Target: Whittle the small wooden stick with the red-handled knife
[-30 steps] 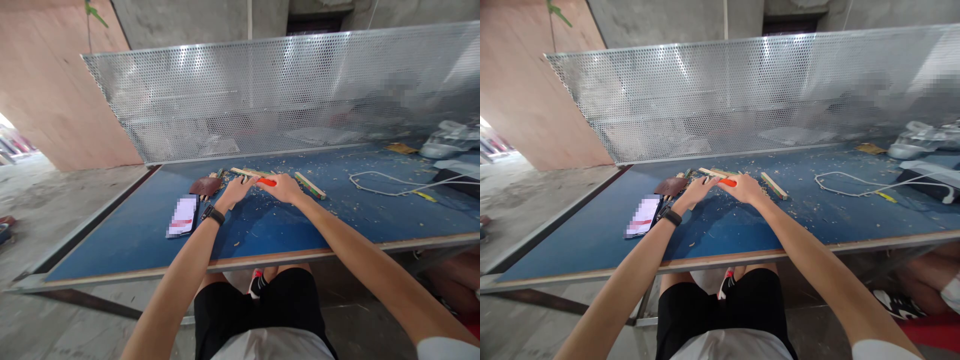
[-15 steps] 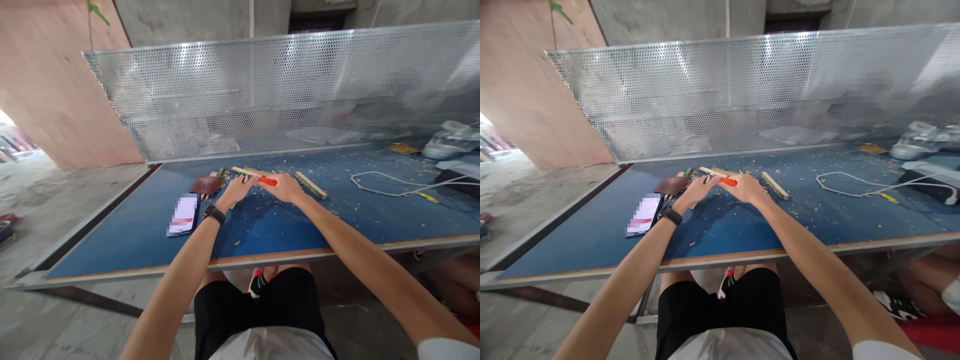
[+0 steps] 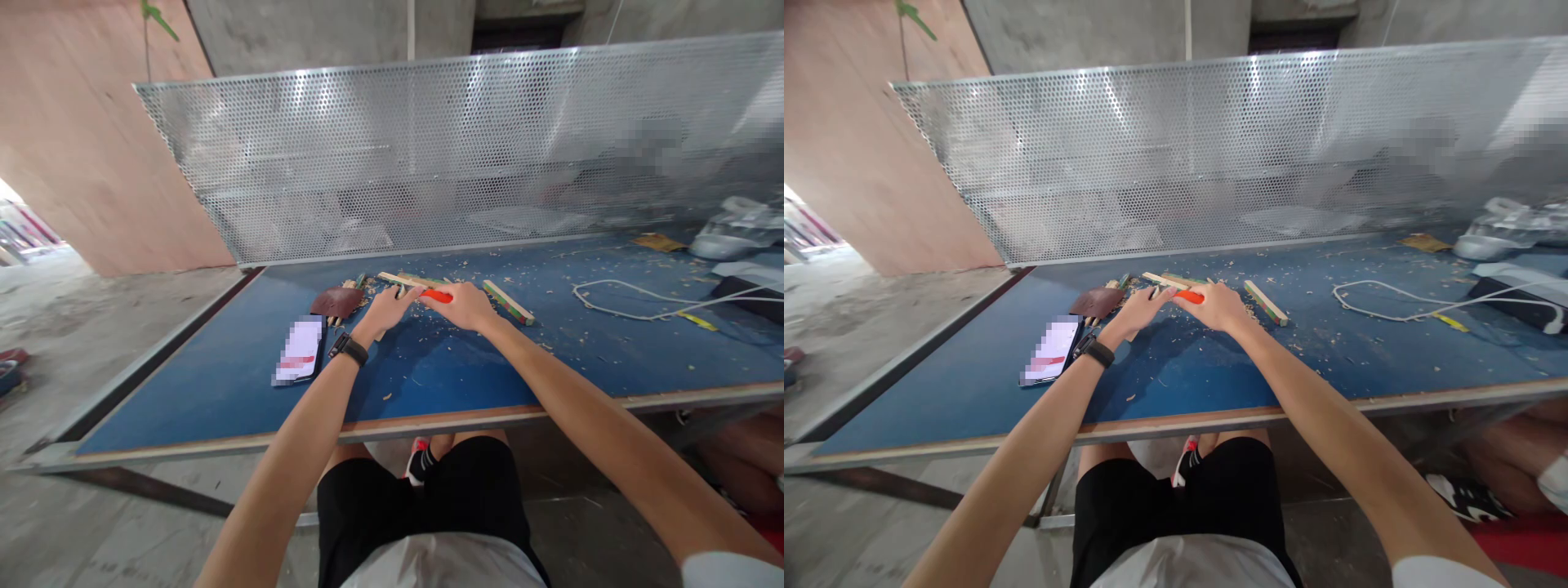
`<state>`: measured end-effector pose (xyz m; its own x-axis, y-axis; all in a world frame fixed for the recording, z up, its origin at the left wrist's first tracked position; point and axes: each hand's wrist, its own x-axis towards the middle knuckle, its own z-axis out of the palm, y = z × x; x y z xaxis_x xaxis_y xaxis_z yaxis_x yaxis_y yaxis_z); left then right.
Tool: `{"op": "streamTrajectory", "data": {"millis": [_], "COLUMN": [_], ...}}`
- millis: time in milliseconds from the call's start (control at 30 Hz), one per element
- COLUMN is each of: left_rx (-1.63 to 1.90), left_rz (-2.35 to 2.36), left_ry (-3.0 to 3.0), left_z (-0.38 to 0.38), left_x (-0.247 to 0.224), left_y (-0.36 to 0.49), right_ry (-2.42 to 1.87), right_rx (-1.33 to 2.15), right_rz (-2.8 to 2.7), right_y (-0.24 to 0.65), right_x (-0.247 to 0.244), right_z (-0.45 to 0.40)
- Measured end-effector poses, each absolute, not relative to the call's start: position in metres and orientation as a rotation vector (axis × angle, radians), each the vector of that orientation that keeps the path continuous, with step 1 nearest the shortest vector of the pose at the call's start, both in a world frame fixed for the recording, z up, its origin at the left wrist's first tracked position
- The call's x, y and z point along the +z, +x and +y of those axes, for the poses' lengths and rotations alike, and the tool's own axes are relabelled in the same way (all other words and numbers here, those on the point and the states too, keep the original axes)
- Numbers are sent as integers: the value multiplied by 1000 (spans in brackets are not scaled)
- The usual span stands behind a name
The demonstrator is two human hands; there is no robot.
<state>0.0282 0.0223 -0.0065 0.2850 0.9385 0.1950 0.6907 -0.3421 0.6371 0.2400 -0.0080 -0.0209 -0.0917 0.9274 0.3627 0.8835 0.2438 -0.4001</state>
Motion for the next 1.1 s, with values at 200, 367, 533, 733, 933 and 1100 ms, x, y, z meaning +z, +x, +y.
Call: {"op": "streamTrajectory", "data": {"millis": [200,367,533,733,933,1100], "left_rx": [814,837,843,874,893,912], "left_rz": [1436,1424,1438,1480,1429,1400], "left_ry": [2099,2076,2052,2007,2009,2029], "left_z": [21,19,19,20,19,18], "left_x": [-6,-6,-5,-6,-6,-5], "left_y": [29,30,30,30,31,31], "right_ry": [-1668,-1685,-1736,-1776,-1756,-1723], "right_rx": [77,40,-37,-120,-116,-71], "right_rz": [-1933,-1927,-1901,-1855,-1832,-1843], "right_y": [237,235,228,220,219,223], "right_x": [-19,-17,-17,-13,-10,-9], "right_z": [-10,-11,-13,-18,-21,-20]}}
